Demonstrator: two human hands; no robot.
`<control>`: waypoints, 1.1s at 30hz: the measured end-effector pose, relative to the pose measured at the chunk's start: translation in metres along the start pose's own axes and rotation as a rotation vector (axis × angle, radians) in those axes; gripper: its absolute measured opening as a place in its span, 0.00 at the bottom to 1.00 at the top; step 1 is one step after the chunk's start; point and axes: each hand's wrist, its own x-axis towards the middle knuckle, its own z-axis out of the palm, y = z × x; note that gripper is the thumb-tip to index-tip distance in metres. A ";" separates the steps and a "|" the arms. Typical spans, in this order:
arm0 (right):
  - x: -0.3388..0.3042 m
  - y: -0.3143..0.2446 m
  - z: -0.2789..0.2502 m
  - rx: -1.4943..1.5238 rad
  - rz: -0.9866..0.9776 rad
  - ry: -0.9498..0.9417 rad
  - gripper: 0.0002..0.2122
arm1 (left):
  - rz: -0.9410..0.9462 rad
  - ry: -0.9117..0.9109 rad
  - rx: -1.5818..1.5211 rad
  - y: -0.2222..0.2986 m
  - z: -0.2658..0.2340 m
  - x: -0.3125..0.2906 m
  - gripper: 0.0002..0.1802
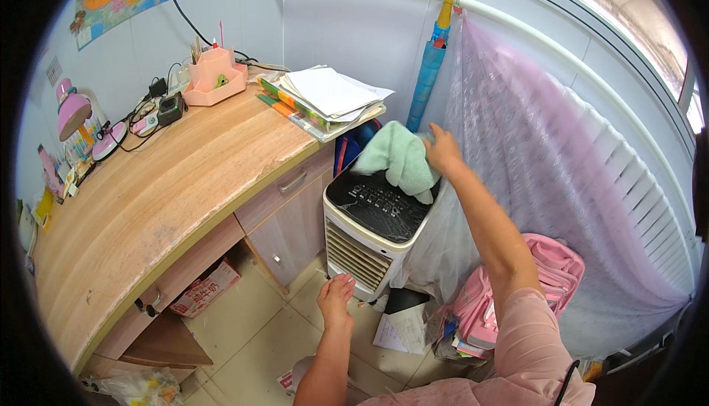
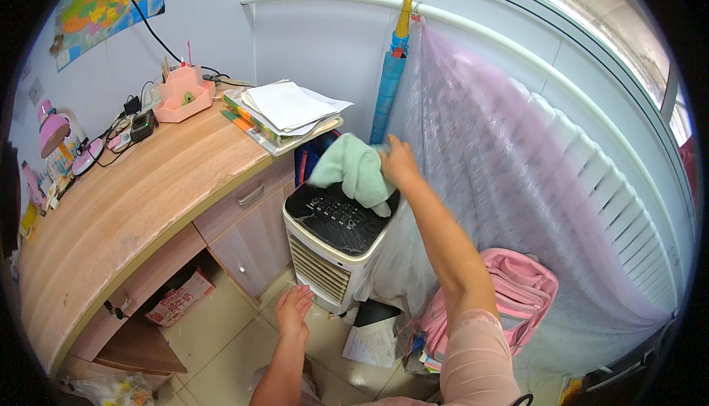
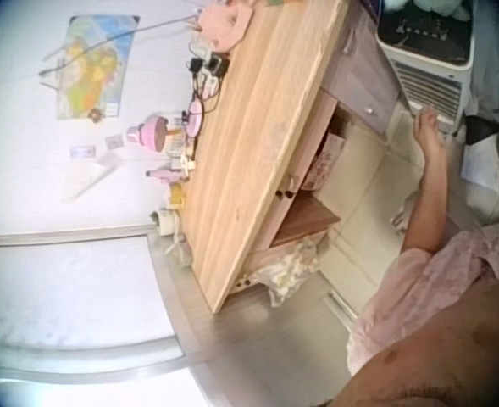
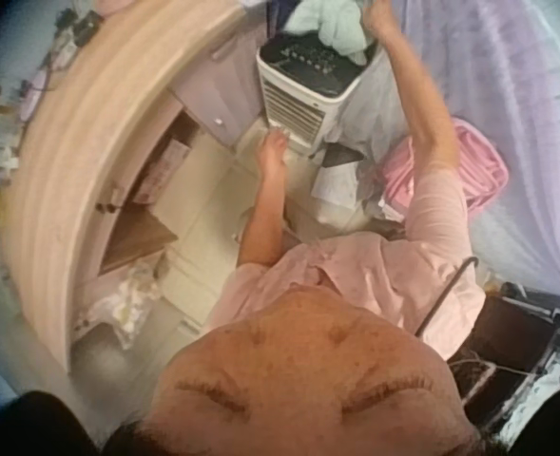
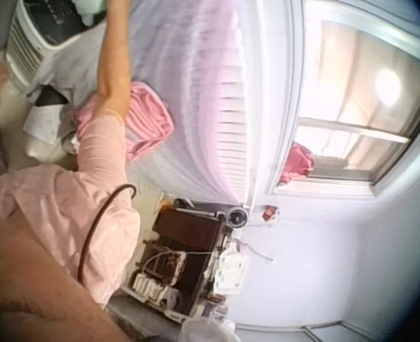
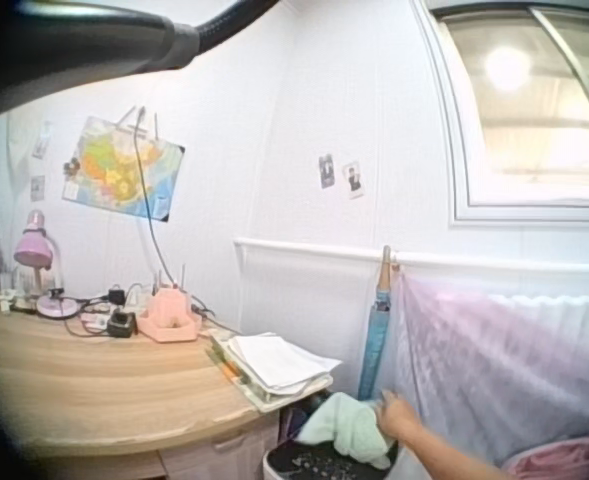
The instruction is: The person wipes a pink backpack with a green cloth, then cleans a portable air cooler and a wooden desk. They move items like papers and a lamp aside to wipe the desk surface thoroughly.
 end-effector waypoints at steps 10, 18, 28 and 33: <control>-0.088 -0.043 0.078 -0.020 -0.892 -0.426 0.23 | -0.038 -0.008 -0.005 0.000 0.001 -0.001 0.14; -0.003 0.011 0.038 -0.001 -0.422 0.067 0.21 | -0.060 0.014 0.001 0.004 0.009 -0.001 0.14; -0.050 0.005 0.071 -0.121 -0.805 -0.191 0.21 | -0.046 0.009 -0.028 0.002 0.002 0.003 0.14; -0.017 -0.005 0.010 0.461 -0.427 0.128 0.21 | -0.054 -0.014 -0.050 -0.002 0.004 0.005 0.13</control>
